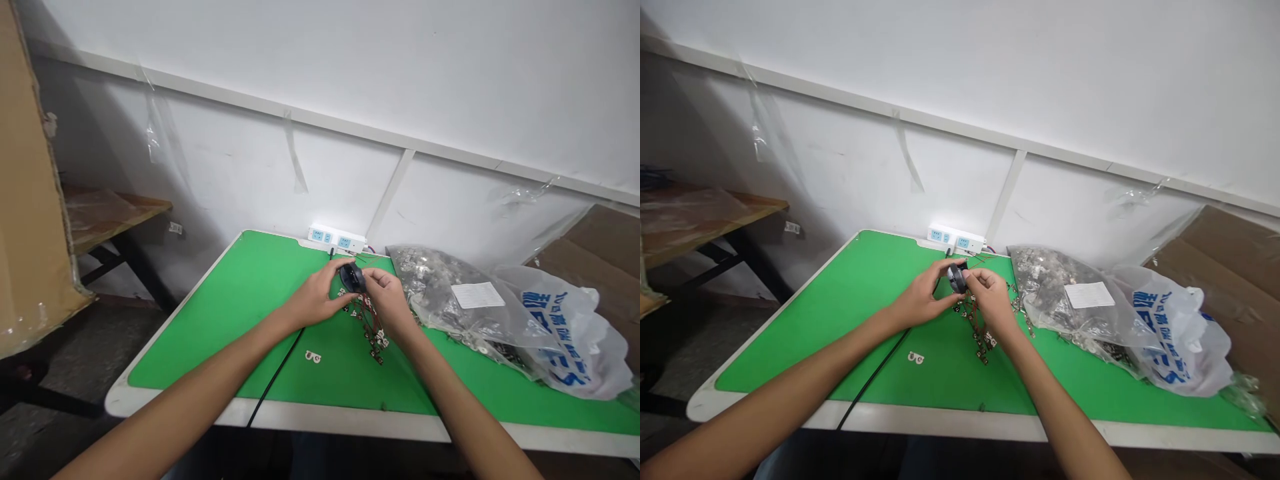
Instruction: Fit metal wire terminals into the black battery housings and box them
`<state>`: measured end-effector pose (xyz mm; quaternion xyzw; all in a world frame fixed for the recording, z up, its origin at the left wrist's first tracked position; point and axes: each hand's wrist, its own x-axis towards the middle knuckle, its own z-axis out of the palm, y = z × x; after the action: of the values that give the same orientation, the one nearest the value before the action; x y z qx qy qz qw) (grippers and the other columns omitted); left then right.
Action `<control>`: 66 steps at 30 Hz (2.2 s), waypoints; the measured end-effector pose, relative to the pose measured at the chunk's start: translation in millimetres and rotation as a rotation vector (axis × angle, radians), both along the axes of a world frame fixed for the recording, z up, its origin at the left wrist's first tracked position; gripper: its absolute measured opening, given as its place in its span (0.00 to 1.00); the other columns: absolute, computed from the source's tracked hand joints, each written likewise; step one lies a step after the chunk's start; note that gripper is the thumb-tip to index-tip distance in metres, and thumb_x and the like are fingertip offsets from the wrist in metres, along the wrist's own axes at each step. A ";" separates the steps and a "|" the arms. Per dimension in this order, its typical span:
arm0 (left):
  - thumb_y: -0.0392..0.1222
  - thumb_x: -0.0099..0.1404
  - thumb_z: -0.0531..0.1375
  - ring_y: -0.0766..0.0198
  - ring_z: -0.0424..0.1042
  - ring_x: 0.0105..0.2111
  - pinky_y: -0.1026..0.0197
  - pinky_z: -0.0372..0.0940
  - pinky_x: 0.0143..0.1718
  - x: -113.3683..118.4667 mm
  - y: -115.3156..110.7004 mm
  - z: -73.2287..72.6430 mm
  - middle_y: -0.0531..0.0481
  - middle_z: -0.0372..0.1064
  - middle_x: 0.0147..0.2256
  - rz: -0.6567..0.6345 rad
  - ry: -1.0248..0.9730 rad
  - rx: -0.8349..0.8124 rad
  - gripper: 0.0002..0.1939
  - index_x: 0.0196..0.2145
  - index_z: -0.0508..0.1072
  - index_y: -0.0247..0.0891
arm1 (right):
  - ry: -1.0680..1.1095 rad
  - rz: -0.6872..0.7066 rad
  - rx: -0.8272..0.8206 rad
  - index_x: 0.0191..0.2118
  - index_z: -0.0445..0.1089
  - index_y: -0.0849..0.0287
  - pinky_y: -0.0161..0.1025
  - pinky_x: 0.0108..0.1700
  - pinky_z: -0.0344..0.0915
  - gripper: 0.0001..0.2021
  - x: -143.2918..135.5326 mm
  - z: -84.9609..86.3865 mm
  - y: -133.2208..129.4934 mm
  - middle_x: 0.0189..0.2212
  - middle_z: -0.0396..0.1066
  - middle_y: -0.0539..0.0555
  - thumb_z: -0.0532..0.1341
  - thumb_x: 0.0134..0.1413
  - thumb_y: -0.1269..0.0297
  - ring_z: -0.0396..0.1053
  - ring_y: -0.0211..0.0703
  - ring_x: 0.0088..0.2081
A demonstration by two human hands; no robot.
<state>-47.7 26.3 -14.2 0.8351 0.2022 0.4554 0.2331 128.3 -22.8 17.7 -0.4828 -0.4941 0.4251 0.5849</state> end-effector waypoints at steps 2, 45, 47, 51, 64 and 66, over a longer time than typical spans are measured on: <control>0.48 0.71 0.66 0.47 0.70 0.64 0.40 0.68 0.65 -0.5 -1.1 -0.2 0.38 0.69 0.63 0.006 -0.005 0.003 0.33 0.68 0.60 0.45 | 0.001 0.004 0.011 0.30 0.77 0.57 0.38 0.35 0.62 0.21 -0.8 -0.1 -0.5 0.27 0.74 0.49 0.75 0.44 0.43 0.66 0.41 0.30; 0.48 0.69 0.68 0.46 0.71 0.64 0.39 0.68 0.65 -5.8 8.0 -3.5 0.39 0.71 0.63 0.014 0.127 0.111 0.33 0.67 0.64 0.45 | 0.078 0.087 -0.127 0.26 0.76 0.57 0.36 0.30 0.57 0.21 8.6 -6.5 6.4 0.25 0.72 0.49 0.79 0.36 0.46 0.61 0.38 0.27; 0.47 0.70 0.67 0.46 0.70 0.65 0.38 0.67 0.65 -6.0 8.2 -6.0 0.38 0.69 0.64 0.002 0.122 0.114 0.32 0.67 0.63 0.45 | 0.020 0.081 -0.098 0.26 0.75 0.56 0.36 0.30 0.57 0.23 7.8 -6.6 6.3 0.25 0.71 0.49 0.78 0.37 0.42 0.61 0.38 0.27; 0.43 0.71 0.65 0.47 0.68 0.67 0.38 0.67 0.66 -5.5 7.9 -10.3 0.36 0.67 0.66 -0.002 0.104 0.120 0.30 0.67 0.62 0.44 | -0.029 0.042 -0.020 0.28 0.75 0.56 0.37 0.32 0.58 0.26 3.0 -10.5 6.8 0.25 0.71 0.49 0.76 0.39 0.38 0.63 0.39 0.28; 0.37 0.65 0.68 0.48 0.71 0.64 0.43 0.72 0.61 -5.9 7.3 -9.4 0.36 0.66 0.67 0.094 -0.013 0.147 0.30 0.62 0.64 0.44 | -0.333 -0.236 0.232 0.54 0.68 0.52 0.57 0.67 0.60 0.28 -0.7 -12.2 5.2 0.58 0.70 0.61 0.71 0.51 0.46 0.65 0.57 0.62; 0.39 0.64 0.69 0.48 0.73 0.63 0.44 0.73 0.60 -5.2 5.4 -9.0 0.37 0.66 0.67 0.119 -0.035 0.125 0.31 0.62 0.63 0.45 | -0.307 -0.238 0.202 0.60 0.63 0.52 0.61 0.70 0.57 0.35 -1.2 -12.9 5.3 0.64 0.64 0.63 0.73 0.49 0.45 0.59 0.59 0.67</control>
<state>-52.9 31.7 -23.2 0.8264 0.2183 0.4948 0.1565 127.1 -17.5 4.8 -0.5357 -0.5570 0.2230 0.5942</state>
